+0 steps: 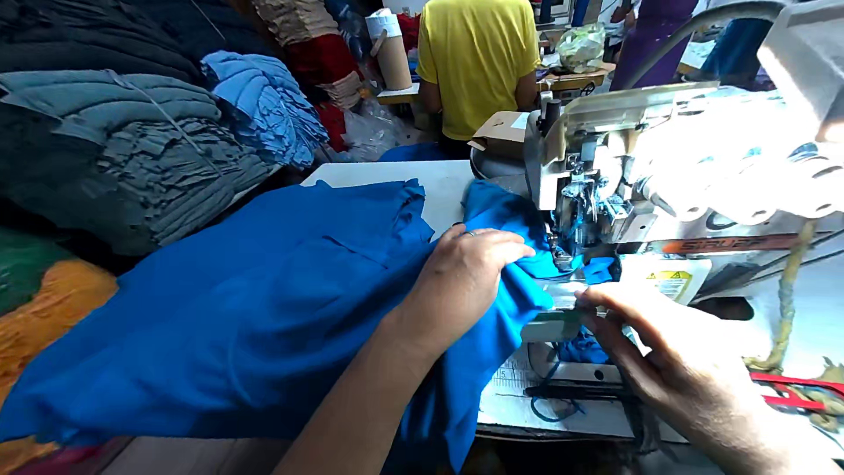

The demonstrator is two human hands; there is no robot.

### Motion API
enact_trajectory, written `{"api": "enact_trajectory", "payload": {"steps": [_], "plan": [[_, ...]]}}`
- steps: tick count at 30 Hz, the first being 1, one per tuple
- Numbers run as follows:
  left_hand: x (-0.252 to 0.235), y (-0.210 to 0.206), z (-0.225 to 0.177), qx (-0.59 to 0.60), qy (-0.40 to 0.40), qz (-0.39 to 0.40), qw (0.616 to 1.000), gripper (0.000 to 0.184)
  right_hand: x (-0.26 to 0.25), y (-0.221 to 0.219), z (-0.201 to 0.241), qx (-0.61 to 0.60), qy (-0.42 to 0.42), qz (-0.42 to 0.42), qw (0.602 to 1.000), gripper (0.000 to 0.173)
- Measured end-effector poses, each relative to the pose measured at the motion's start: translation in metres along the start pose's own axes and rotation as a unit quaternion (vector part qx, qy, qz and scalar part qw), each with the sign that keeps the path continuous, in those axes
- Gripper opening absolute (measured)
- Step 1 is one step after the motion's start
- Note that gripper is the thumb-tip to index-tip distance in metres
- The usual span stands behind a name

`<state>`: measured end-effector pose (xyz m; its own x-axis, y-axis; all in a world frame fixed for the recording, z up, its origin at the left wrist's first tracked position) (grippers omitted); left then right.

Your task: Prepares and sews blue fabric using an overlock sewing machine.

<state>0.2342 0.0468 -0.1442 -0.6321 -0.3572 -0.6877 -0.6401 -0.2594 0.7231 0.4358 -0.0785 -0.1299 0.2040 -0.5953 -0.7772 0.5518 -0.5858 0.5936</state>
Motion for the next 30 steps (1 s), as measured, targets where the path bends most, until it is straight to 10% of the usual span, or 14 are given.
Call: {"api": "enact_trajectory", "payload": {"steps": [14,20,30], "plan": [[0.016,0.045,-0.078,-0.142,0.181,0.030,0.973,0.023,0.035,0.006,0.008,-0.163,-0.088,0.043,0.982,0.028],[0.032,0.029,-0.140,0.082,0.150,0.070,0.983,0.026,0.033,-0.017,0.015,-0.180,-0.091,0.106,0.974,0.058],[0.037,-0.029,-0.147,0.249,0.148,-0.032,0.957,0.030,0.054,-0.001,-0.009,-0.107,-0.229,0.000,0.968,0.026]]}}
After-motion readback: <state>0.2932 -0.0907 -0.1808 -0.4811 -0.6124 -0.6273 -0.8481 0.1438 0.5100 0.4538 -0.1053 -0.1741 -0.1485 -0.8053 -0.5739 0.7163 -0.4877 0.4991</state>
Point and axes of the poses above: each hand's wrist, its own x-axis away from the middle knuckle, its own y-axis out of the back of the hand, z = x × y, the point moved 4 cm from there along -x, towards the middle knuckle
